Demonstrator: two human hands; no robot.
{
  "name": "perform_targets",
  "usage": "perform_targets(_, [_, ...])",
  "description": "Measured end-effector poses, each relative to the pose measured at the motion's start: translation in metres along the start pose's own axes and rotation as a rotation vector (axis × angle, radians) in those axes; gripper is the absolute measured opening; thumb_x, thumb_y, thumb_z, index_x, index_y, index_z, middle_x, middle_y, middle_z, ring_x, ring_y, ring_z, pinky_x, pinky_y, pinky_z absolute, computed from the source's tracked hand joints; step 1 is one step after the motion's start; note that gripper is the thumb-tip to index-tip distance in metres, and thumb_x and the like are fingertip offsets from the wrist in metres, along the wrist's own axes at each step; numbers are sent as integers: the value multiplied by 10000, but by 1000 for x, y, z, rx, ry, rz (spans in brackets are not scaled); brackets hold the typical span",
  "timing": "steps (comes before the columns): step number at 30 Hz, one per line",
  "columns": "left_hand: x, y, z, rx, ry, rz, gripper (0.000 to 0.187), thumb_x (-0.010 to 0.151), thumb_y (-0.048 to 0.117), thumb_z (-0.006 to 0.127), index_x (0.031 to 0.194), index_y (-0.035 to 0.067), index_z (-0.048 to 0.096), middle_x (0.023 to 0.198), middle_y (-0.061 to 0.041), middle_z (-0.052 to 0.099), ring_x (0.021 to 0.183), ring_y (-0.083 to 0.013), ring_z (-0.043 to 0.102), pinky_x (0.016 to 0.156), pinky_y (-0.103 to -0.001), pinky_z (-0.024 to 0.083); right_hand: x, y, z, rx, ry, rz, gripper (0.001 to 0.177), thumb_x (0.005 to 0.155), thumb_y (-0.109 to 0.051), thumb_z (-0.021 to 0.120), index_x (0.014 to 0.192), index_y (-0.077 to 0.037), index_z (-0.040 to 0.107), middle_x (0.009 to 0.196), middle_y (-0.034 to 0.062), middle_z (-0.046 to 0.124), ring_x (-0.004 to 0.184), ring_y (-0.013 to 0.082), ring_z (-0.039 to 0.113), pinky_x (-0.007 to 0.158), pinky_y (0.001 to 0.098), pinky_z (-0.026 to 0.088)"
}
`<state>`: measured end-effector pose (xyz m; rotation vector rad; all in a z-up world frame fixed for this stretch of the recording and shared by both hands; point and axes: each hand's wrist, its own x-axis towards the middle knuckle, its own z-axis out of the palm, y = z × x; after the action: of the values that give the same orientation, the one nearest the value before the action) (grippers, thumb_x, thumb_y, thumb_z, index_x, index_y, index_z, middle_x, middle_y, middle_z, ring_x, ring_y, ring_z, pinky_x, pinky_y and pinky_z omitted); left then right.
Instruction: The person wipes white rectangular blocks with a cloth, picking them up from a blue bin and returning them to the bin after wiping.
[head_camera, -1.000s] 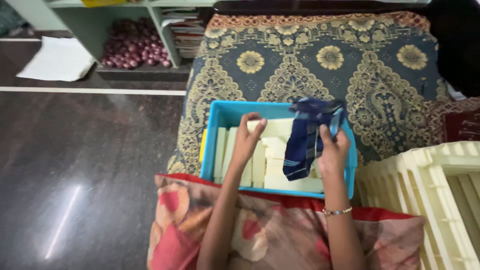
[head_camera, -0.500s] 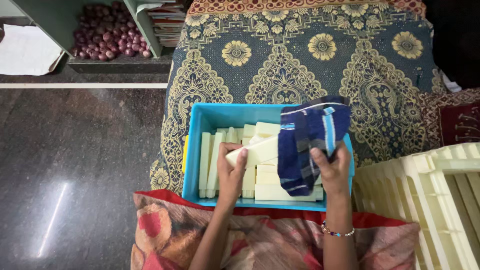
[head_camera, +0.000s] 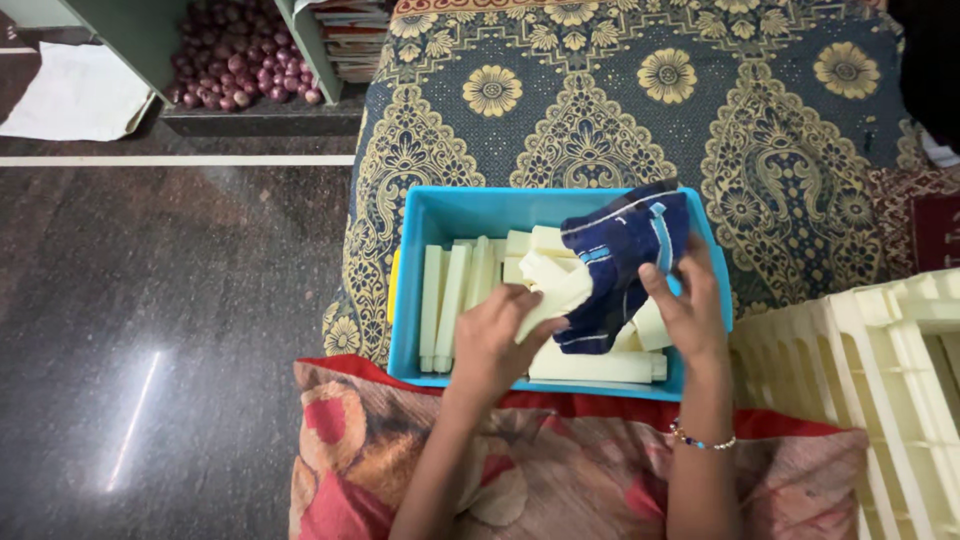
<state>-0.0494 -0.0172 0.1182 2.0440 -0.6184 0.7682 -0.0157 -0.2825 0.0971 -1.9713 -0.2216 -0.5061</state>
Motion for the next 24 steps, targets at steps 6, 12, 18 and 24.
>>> perform_targets(6, [4,-7,-2,-230,74,-72,423,834,161,877,1098,-1,589,1022,-145,662,903,-354,697,750,-413,569,-1,-10,0,430,-13,151,487,932,-162,745,1368,-23,579,1253,30,645,1131,106,601,1019,284,475])
perform_targets(12, [6,-7,-12,-115,-72,-236,373,820,219,881,1023,9,650,938,-149,643,794,-358,688,658,-420,552,-5,21,-14,152,-190,300,350,887,-27,776,1217,8,664,1085,59,713,1007,113,629,918,299,516])
perform_targets(18, [7,3,13,-87,-184,-225,357,872,242,795,1084,4,634,1091,-152,657,797,-377,693,660,-447,560,0,37,-2,413,-79,281,327,984,-48,785,1253,31,617,1134,47,627,1029,114,540,910,299,440])
perform_targets(24, [-7,15,49,-196,-377,-147,387,946,243,739,1212,42,542,1135,-160,650,858,-408,686,705,-497,544,1,-6,8,555,24,211,400,988,-133,679,1353,12,601,1220,9,669,1107,79,599,998,248,483])
